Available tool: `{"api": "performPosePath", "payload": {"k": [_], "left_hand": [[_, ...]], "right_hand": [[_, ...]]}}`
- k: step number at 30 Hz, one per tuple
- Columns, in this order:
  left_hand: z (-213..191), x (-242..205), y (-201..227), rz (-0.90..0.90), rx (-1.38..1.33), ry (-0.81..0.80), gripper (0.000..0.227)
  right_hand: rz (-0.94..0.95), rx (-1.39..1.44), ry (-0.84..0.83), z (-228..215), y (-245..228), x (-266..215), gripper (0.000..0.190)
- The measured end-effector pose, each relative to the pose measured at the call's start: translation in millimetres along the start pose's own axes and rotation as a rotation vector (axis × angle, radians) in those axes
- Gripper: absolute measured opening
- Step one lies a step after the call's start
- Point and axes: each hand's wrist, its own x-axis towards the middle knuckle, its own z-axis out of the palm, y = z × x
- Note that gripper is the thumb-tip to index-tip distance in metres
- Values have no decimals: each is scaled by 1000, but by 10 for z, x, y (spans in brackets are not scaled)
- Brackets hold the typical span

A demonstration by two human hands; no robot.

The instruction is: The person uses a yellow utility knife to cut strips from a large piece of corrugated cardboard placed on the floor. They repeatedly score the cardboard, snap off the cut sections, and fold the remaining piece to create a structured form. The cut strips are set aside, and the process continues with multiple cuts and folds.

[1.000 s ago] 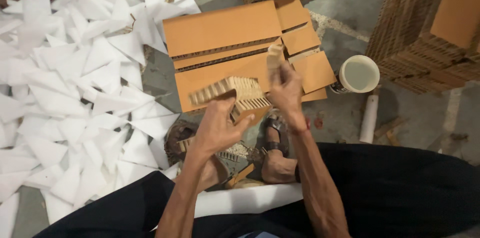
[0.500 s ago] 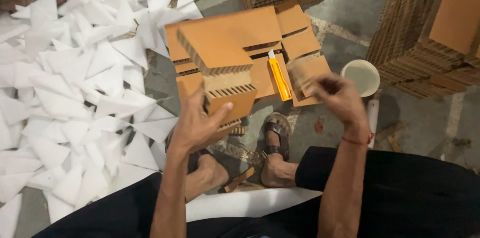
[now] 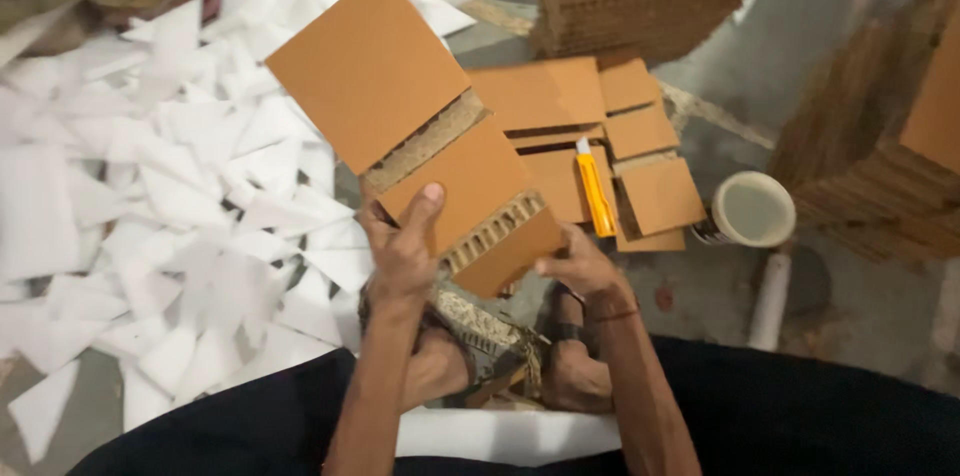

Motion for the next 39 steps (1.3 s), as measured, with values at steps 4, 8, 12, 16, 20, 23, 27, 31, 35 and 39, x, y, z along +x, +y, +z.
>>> {"api": "performPosePath", "payload": {"k": [4, 8, 12, 16, 20, 23, 27, 31, 35, 39], "left_hand": [[-51, -22, -246, 176, 193, 121, 38], [22, -101, -355, 260, 180, 104, 34], [114, -180, -342, 291, 197, 116, 34], [177, -279, -338, 159, 80, 156, 35], [191, -326, -551, 28, 45, 210, 33], [68, -276, -725, 121, 261, 165, 33], [-206, -128, -927, -2, 184, 352, 37], [-735, 48, -1035, -144, 281, 376, 31], [-943, 19, -1086, -191, 669, 202, 34], [-856, 58, -1049, -96, 853, 122, 34]], "right_hand": [[-99, 438, 68, 49, -133, 9, 52], [-158, 494, 269, 625, -596, 35, 51], [-142, 403, 298, 1210, -1055, -28, 58], [-276, 478, 232, 1433, -1254, -63, 70], [-218, 441, 320, 1196, -1091, -35, 64], [-10, 215, 441, 987, -1108, 95, 73], [176, 84, 470, 656, -1109, 500, 70], [502, -343, 533, 407, -1019, 835, 64], [601, -667, 481, 259, -856, 922, 67], [397, -957, 608, 168, -721, 916, 49]]}}
